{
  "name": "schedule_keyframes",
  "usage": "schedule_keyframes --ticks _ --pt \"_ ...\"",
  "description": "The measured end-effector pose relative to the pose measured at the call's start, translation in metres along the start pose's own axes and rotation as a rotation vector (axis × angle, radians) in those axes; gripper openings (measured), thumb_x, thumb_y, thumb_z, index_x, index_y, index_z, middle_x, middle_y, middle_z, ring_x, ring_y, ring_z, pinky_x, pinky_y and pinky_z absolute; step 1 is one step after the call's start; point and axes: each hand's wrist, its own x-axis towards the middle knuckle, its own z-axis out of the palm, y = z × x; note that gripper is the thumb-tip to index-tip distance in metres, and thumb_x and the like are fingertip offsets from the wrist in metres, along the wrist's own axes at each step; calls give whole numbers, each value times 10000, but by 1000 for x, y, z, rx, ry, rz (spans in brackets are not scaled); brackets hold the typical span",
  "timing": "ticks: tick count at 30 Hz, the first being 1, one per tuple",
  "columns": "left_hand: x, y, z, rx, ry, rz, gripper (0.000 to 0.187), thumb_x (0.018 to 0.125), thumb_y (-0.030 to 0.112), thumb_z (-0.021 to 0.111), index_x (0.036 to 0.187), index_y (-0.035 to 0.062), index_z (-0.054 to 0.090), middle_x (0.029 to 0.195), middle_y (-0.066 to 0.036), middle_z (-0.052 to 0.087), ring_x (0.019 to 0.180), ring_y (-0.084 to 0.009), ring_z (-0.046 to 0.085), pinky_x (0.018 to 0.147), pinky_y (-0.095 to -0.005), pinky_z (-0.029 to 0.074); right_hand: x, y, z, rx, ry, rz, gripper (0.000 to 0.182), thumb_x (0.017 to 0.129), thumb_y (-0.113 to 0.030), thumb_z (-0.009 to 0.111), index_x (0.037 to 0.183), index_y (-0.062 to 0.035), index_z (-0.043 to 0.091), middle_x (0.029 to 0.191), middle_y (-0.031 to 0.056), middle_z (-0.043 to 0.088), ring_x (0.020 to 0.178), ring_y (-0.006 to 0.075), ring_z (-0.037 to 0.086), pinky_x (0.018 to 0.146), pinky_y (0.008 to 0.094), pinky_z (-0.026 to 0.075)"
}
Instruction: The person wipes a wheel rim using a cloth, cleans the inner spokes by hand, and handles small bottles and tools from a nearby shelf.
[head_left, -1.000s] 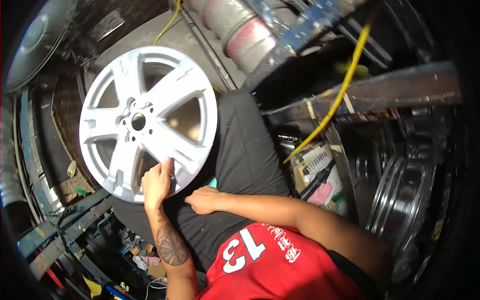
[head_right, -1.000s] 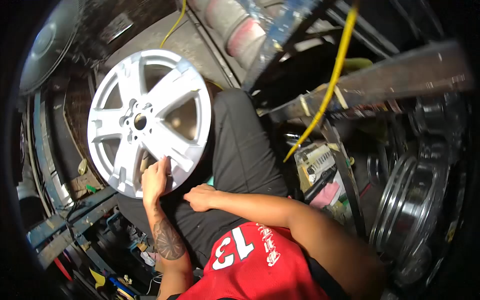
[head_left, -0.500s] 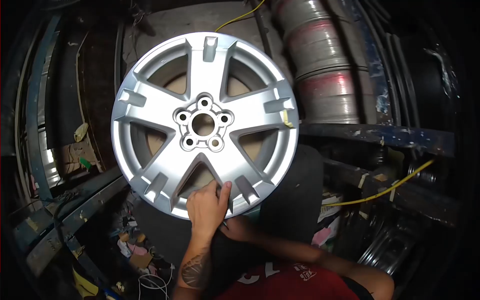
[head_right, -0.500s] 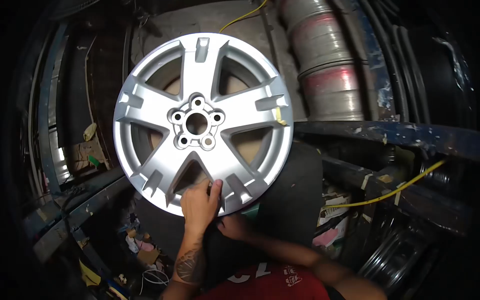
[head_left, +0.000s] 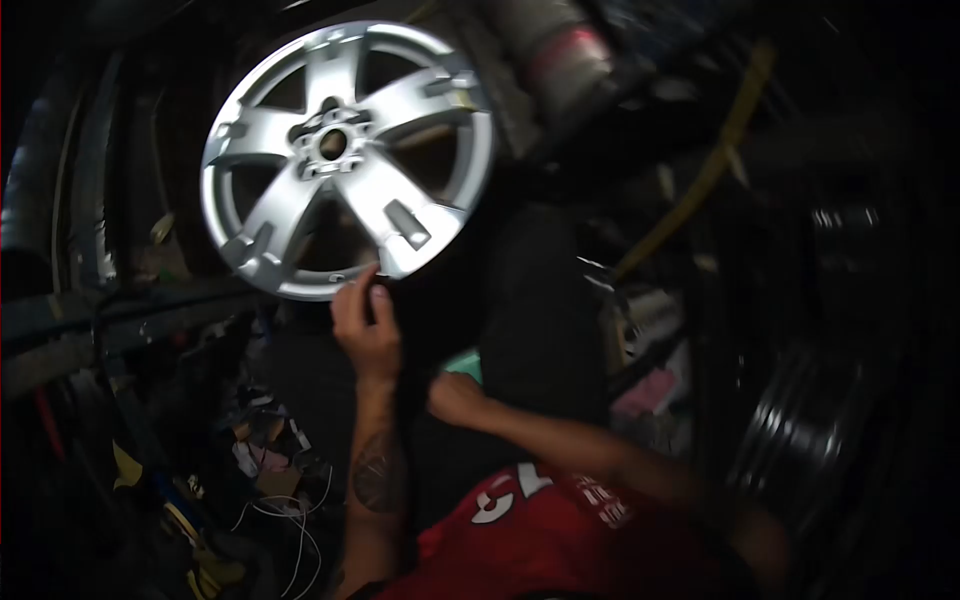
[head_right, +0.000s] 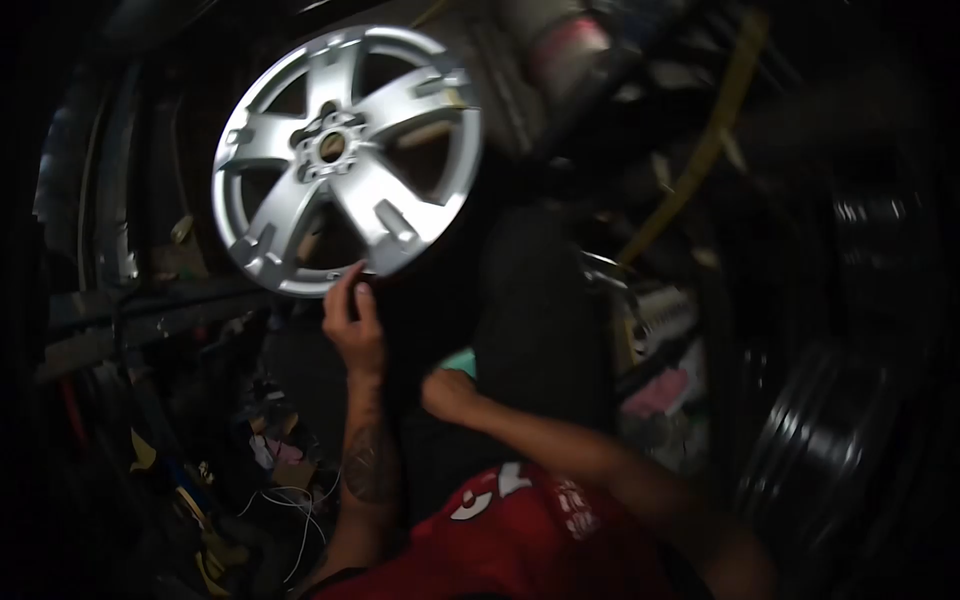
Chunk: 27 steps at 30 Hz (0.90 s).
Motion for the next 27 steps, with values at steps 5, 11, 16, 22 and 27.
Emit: schedule_keyframes --ticks 5,11,16,22,27 --pt "-32 16 -2 -205 -158 55 261 961 40 583 1191 -2 697 1030 -153 725 967 -269 701 879 -360 542 1 3 -6 -189 14 -330 131 766 -170 656 758 -104 769 806 132 751 722 345 727 622 484 565" --pt "-77 32 -16 -216 -595 42 254 960 -9 539 1159 -32 695 1102 -136 726 974 -189 696 885 -311 537 -47 -34 -45 -144 71 -324 168 817 -179 627 812 -109 780 811 114 756 751 307 732 631 461 542" --pt "-110 30 -6 -401 -563 -243 228 926 -36 553 1099 -26 700 1067 -172 722 979 -258 705 831 -319 551 -73 -43 -53 -281 -71 -356 215 886 -192 594 868 -99 787 813 113 757 769 310 732 657 460 540" --pt "-98 66 12 -192 -510 368 266 838 18 586 1055 36 739 1249 -170 690 1244 -330 598 1097 -465 403 -129 -2 -129 263 -25 -475 243 915 -203 600 886 -13 749 716 145 718 681 277 716 636 425 548" --pt "-97 87 54 53 -629 584 311 788 147 596 1044 126 771 1312 -113 688 1372 -362 500 1235 -537 147 -167 56 -136 1228 438 -283 282 997 -210 558 881 0 707 598 62 613 546 125 613 521 286 474"
